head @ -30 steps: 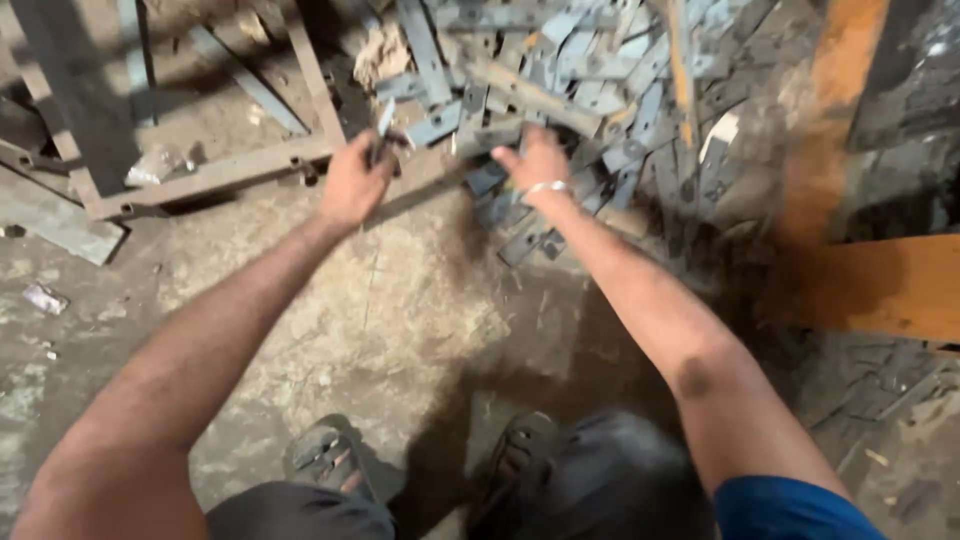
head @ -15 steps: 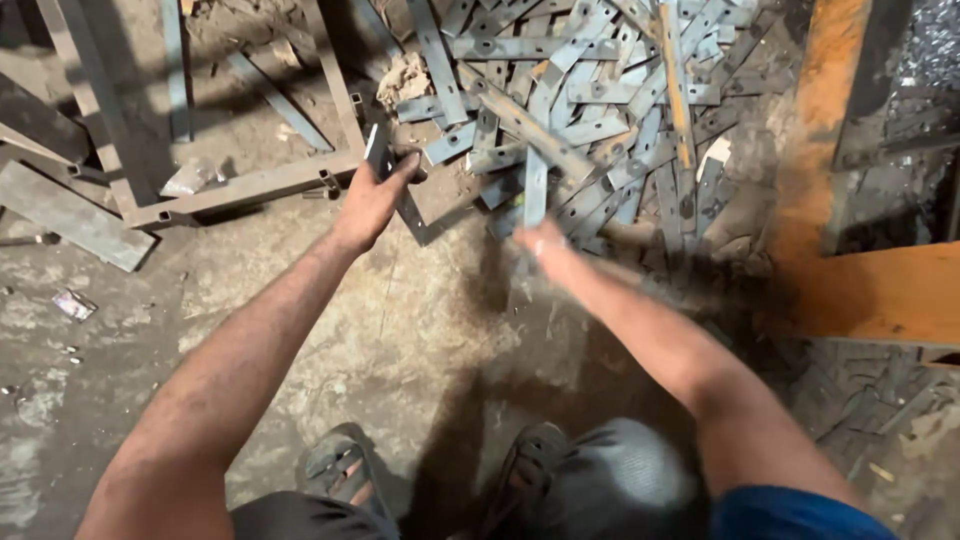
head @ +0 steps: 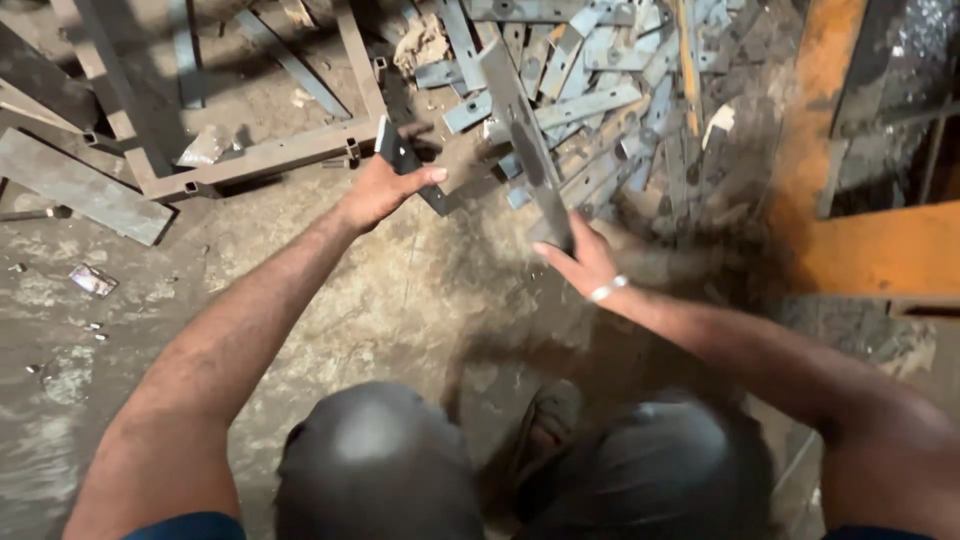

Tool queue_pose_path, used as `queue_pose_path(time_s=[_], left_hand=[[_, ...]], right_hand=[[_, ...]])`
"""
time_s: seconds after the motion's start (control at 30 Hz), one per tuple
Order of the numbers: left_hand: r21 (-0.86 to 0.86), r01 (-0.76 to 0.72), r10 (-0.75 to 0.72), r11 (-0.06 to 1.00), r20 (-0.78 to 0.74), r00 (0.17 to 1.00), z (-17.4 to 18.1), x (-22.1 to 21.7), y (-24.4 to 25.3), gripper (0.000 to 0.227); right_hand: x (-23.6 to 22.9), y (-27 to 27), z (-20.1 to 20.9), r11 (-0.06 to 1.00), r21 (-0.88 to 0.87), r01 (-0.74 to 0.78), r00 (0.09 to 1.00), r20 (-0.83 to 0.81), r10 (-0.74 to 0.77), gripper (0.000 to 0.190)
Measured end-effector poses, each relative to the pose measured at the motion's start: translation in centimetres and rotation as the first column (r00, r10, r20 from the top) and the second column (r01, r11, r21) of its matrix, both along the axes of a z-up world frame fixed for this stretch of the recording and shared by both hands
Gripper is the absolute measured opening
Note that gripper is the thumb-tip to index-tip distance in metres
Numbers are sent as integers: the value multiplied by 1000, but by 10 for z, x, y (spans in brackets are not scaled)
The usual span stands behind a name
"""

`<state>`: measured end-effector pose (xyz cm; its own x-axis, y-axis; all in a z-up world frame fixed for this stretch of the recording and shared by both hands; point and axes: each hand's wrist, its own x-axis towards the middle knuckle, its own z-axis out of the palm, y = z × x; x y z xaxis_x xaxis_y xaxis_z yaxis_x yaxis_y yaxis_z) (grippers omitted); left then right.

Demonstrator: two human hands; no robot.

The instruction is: The person measures a metal bracket with a tape measure, then sorts small metal rods from a pile on the floor into a neat stack. The person handles the rods one by one, aligning them and placing them in a pile.

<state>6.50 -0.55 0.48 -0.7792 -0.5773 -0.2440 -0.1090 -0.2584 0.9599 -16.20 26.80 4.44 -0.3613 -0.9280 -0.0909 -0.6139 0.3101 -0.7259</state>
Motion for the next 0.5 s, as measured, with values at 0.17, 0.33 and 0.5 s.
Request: queue_pose_path(time_s=[0.17,0.33,0.5], left_hand=[[-296,82,-152,952,-225,962,29,-16,14,98],[-217,188,-202,958,-44,978,-3,-46,30,57],[-287,-46,92,957,148,985,21,-30,24,40]], right_hand=[[37,-74,-59,990,84,-109,985,-124,119,52],[49,-102,-134,984,49,-170,930,-321,177,56],[-60,-107,-234,950,204,-235,716,-626,311,60]])
